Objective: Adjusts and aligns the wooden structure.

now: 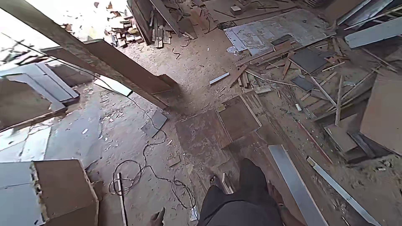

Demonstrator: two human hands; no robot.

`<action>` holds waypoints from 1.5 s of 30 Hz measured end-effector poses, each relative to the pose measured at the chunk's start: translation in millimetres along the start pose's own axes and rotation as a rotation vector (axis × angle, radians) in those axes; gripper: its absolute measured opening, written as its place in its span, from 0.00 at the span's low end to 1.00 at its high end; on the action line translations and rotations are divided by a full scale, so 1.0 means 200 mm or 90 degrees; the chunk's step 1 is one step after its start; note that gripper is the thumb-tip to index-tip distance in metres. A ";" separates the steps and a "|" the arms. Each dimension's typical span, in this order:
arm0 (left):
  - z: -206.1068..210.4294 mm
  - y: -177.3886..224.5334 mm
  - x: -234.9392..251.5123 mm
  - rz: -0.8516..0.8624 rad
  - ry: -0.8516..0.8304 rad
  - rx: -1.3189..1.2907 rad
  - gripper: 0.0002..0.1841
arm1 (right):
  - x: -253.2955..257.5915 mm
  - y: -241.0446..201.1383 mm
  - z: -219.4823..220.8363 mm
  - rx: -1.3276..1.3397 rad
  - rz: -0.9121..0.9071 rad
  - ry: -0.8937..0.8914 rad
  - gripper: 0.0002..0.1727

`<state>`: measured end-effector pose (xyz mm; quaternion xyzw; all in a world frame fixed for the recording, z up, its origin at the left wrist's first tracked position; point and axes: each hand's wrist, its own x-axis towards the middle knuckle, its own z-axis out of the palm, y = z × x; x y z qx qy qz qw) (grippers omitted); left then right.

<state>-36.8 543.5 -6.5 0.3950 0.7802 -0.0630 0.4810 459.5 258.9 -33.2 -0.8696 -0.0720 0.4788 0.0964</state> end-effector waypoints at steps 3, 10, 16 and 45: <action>-0.06 0.52 0.04 0.055 0.036 -0.125 0.33 | 0.10 -0.10 0.03 0.085 0.031 -0.089 0.41; 0.29 1.26 0.03 0.133 -0.084 0.147 0.30 | 0.53 -0.34 -0.02 0.216 0.123 -0.201 0.49; 0.57 1.88 0.13 0.269 -0.160 0.484 0.29 | 0.89 -0.68 -0.35 0.054 0.197 -0.095 0.38; 1.81 3.11 0.89 0.674 -0.015 0.684 0.39 | 1.39 -1.71 -0.08 0.503 0.690 0.418 0.50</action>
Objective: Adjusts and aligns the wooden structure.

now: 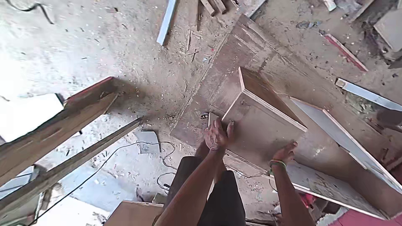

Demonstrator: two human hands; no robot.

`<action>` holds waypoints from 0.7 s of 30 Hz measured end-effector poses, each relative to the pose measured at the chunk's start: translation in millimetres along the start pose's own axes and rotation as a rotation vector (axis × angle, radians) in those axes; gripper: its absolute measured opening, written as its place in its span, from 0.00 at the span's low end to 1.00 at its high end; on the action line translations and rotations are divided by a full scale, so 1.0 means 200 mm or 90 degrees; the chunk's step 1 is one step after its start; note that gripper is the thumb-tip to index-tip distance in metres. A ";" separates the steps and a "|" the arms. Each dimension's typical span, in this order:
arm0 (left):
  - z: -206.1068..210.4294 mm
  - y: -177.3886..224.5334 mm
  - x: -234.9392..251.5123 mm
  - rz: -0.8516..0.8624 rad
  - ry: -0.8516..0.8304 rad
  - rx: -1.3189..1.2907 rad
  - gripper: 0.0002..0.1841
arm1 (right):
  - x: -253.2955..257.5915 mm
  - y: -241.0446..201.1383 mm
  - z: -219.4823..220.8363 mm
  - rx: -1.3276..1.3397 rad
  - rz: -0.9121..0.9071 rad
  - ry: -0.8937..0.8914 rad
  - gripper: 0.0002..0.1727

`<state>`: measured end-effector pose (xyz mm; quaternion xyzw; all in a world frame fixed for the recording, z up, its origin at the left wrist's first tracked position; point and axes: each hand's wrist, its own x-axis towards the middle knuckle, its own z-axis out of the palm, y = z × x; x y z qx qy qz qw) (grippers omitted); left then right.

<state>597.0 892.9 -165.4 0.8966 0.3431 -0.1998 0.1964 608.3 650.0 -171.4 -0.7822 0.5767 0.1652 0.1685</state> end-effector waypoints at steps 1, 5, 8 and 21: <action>0.01 -0.01 0.00 0.016 0.025 -0.008 0.39 | 0.00 0.01 0.00 0.010 -0.007 0.007 0.51; 0.05 -0.03 -0.01 0.066 0.084 -0.025 0.38 | 0.01 0.03 0.01 0.026 -0.020 0.036 0.52; 0.04 -0.03 -0.02 0.065 0.092 -0.025 0.37 | 0.02 0.04 0.03 0.033 -0.012 0.052 0.53; 0.08 -0.14 -0.05 0.186 0.177 -0.273 0.28 | 0.00 0.06 0.07 0.025 -0.042 0.115 0.53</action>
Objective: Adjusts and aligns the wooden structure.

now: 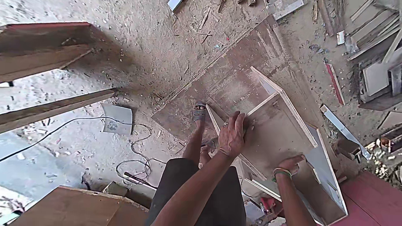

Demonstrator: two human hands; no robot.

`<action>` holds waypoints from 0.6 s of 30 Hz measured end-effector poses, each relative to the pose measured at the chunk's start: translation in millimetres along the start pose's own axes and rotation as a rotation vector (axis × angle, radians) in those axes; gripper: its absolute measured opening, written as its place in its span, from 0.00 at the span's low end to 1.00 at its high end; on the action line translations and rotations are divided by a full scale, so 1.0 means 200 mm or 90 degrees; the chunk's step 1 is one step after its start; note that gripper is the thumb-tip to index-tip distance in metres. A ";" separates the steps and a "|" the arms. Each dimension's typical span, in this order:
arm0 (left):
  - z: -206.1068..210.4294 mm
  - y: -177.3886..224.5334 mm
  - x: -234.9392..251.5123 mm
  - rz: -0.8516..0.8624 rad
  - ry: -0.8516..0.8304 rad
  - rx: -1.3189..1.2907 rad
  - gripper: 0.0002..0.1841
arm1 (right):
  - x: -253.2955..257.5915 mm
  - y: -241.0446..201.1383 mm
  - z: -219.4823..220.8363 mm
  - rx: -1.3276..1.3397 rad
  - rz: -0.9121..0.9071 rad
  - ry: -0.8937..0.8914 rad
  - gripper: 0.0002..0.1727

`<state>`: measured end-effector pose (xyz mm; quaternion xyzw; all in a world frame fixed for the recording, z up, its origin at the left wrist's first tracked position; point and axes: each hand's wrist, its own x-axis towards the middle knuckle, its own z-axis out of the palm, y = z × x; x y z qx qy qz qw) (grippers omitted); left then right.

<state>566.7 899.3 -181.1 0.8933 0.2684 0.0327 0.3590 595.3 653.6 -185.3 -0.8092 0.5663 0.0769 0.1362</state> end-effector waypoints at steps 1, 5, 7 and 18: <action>-0.01 -0.01 -0.01 -0.001 0.026 -0.058 0.27 | 0.00 0.01 0.00 -0.006 -0.004 0.005 0.53; -0.16 -0.12 -0.04 -0.121 0.090 -0.428 0.25 | -0.01 -0.01 0.00 -0.009 -0.019 0.022 0.52; -0.26 -0.28 -0.09 -0.164 0.106 -0.434 0.23 | -0.01 0.00 0.00 -0.014 -0.033 0.035 0.51; -0.35 -0.60 -0.49 -0.147 -0.102 -0.296 0.42 | 0.02 0.03 0.02 0.043 -0.077 0.010 0.48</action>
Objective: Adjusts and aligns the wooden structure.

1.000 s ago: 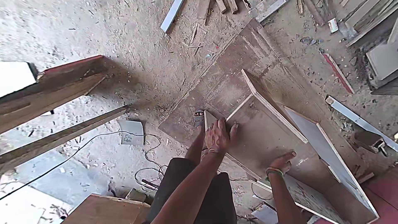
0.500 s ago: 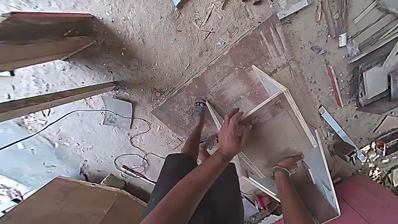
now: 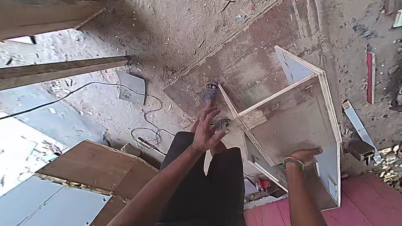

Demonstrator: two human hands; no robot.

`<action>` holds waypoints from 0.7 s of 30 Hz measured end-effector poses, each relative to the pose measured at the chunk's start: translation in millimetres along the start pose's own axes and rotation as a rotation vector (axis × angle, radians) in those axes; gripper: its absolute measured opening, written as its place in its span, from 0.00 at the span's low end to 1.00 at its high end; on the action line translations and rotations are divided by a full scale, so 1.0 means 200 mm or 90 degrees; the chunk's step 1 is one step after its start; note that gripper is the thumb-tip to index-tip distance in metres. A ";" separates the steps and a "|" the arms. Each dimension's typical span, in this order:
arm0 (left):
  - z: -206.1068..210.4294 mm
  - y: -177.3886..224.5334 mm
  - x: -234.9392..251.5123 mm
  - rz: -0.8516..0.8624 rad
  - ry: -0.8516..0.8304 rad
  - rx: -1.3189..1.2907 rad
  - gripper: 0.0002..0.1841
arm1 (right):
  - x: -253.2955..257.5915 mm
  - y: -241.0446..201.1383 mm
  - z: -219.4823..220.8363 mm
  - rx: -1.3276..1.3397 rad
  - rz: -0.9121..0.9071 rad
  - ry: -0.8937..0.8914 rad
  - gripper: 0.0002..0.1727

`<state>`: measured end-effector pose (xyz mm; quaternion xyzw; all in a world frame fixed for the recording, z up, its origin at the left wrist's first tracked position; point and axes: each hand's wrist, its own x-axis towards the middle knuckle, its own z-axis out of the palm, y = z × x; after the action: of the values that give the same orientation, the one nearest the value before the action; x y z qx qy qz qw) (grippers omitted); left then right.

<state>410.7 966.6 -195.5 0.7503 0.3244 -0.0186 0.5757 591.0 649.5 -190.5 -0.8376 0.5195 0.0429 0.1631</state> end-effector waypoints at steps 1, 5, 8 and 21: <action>0.03 0.03 0.03 0.020 -0.010 0.000 0.45 | 0.00 0.00 0.00 0.000 -0.002 0.000 0.48; 0.11 0.09 0.16 0.049 -0.148 -0.033 0.47 | -0.01 -0.01 -0.01 0.030 -0.006 -0.016 0.47; 0.12 0.08 0.17 0.078 -0.191 -0.074 0.42 | -0.02 -0.03 -0.01 0.024 0.014 -0.016 0.48; -0.05 0.21 0.28 0.194 -0.165 -0.056 0.25 | 0.03 -0.04 -0.03 0.001 0.100 -0.040 0.51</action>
<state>473.2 995.3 -178.7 0.7560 0.1309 -0.0133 0.6412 600.5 646.3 -184.0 -0.7926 0.5780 0.0813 0.1763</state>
